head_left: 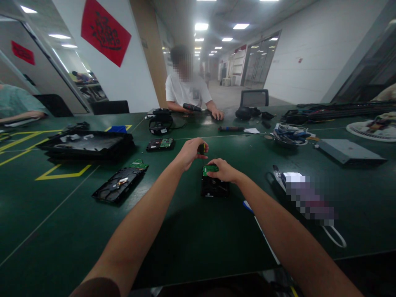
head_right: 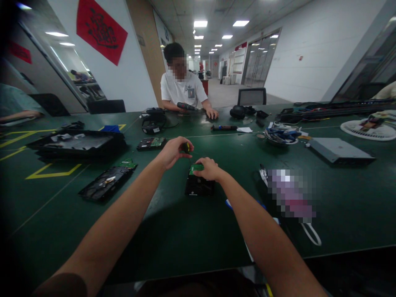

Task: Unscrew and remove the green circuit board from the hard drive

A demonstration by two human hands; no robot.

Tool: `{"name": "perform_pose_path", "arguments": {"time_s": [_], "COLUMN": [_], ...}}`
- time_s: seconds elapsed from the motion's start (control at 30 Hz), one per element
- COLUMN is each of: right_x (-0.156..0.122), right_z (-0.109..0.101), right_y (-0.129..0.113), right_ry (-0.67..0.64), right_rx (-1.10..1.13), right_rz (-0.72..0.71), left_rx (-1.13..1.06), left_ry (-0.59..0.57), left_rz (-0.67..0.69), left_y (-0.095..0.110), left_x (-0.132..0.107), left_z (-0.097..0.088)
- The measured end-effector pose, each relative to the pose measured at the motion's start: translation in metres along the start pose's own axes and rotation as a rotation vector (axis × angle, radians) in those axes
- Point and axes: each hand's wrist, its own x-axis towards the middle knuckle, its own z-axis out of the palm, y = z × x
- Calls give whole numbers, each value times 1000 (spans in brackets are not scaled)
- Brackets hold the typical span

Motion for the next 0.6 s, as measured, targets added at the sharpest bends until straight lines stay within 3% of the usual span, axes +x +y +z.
{"name": "perform_pose_path", "arguments": {"time_s": [0.6], "right_x": [0], "right_z": [7], "right_y": [5], "right_ry": [23], "right_rx": [-37], "right_rz": [-7], "left_rx": [141], "left_ry": [103], "left_rz": [83], "left_y": [-1], "left_x": [2], "left_z": [3]}}
